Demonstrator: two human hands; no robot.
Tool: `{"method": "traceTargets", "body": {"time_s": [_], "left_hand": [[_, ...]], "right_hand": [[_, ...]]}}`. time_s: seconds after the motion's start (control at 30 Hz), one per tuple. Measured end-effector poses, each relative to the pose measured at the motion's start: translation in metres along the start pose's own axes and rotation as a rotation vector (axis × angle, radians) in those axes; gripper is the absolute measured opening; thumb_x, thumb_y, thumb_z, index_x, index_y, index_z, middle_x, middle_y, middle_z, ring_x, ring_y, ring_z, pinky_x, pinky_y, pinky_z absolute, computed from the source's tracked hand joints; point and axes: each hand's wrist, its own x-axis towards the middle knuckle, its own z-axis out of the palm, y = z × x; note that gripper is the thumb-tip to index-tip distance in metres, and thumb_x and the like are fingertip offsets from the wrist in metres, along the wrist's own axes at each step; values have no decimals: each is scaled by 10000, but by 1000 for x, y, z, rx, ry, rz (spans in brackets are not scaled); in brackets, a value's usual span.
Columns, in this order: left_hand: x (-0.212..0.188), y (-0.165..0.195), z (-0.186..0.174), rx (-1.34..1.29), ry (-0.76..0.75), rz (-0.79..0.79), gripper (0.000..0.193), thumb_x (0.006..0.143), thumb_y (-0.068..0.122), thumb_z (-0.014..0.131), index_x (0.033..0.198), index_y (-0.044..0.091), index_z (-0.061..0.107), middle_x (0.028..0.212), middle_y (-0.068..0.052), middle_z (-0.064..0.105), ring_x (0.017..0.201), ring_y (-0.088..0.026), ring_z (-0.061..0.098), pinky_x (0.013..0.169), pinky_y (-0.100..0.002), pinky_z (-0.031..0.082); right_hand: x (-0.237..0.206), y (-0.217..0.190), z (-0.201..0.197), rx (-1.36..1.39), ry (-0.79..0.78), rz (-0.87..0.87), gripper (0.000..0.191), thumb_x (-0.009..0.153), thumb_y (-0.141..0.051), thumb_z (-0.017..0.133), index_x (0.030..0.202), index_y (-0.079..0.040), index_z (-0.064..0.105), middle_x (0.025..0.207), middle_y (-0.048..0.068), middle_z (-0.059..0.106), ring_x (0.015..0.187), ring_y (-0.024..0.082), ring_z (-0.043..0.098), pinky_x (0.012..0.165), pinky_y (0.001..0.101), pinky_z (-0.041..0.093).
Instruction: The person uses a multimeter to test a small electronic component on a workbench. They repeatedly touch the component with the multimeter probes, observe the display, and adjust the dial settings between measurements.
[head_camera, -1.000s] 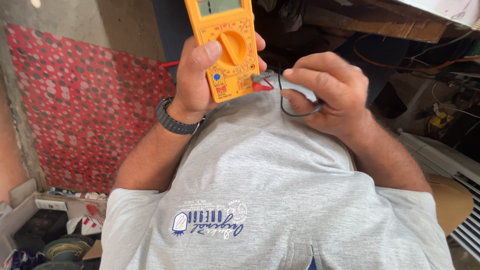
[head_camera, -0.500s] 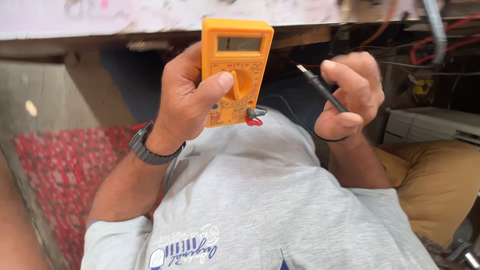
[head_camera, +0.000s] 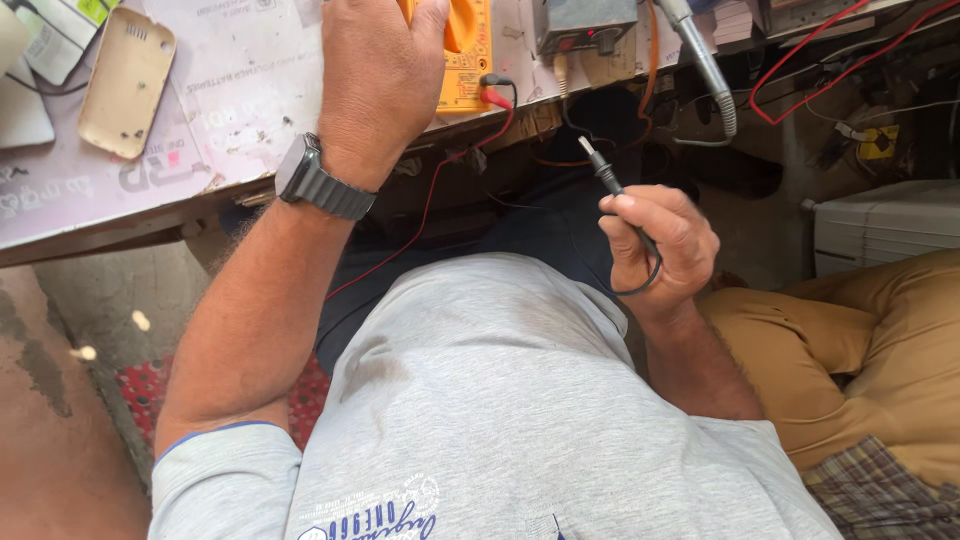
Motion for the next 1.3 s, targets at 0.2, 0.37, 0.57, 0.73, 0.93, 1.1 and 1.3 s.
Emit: {"method": "traceTargets", "body": {"time_s": [0.2,0.37,0.57,0.73,0.93,1.1,1.3], "left_hand": [[17,26,-10,586,-188,2,234,1031,241,688,900,49,708,693,-136,655,600,-310,653,506,-458,480],[-10,79,-52,406,-104,136,237,982,251,762,891,38,713,796,-157,660,689,-348,648,579,-457,485],[-128,18,-80,130,-414,-181,159,992,185,727,1067,45,735,1001,-141,708,882,-338,693,743,-448,533],[-204,-73,-72,394,-372,-356,207,925,84,719,1117,9,715,1103,-183,675,1028,-398,634,882,-502,497],[-296,-125,-93,454,-49,-511,202,920,-3,715,1121,9,698,1204,-169,643,1113,-389,617,954,-486,485],[-345,-165,-120,379,206,-827,142,952,36,671,1087,0,691,1062,-142,681,957,-332,675,836,-433,537],[-333,-175,-109,-602,582,-1508,216,1020,327,625,964,121,657,683,18,631,531,-117,582,453,-310,417]], "right_hand": [[4,7,5,93,-78,-25,180,1032,-144,679,1165,-41,615,924,117,771,647,119,626,547,264,461],[19,3,1,77,-190,-112,150,1081,-121,682,1188,-65,593,1025,147,753,745,207,699,627,321,531],[18,20,15,64,-301,-262,192,1028,-122,722,1168,-66,603,1054,166,765,727,255,712,588,353,533],[19,33,30,71,-375,-314,295,1037,-142,794,1186,-94,544,1072,135,774,697,218,669,570,331,480],[35,37,44,110,-535,-404,244,1003,-87,733,1182,-82,567,1050,150,791,649,249,656,529,340,459],[70,38,89,287,-698,-433,223,987,38,639,1182,-68,654,1169,210,762,752,295,733,603,359,529],[108,8,117,373,-800,-338,163,966,-57,594,1086,-47,704,1164,185,736,769,306,720,659,418,558]]}}
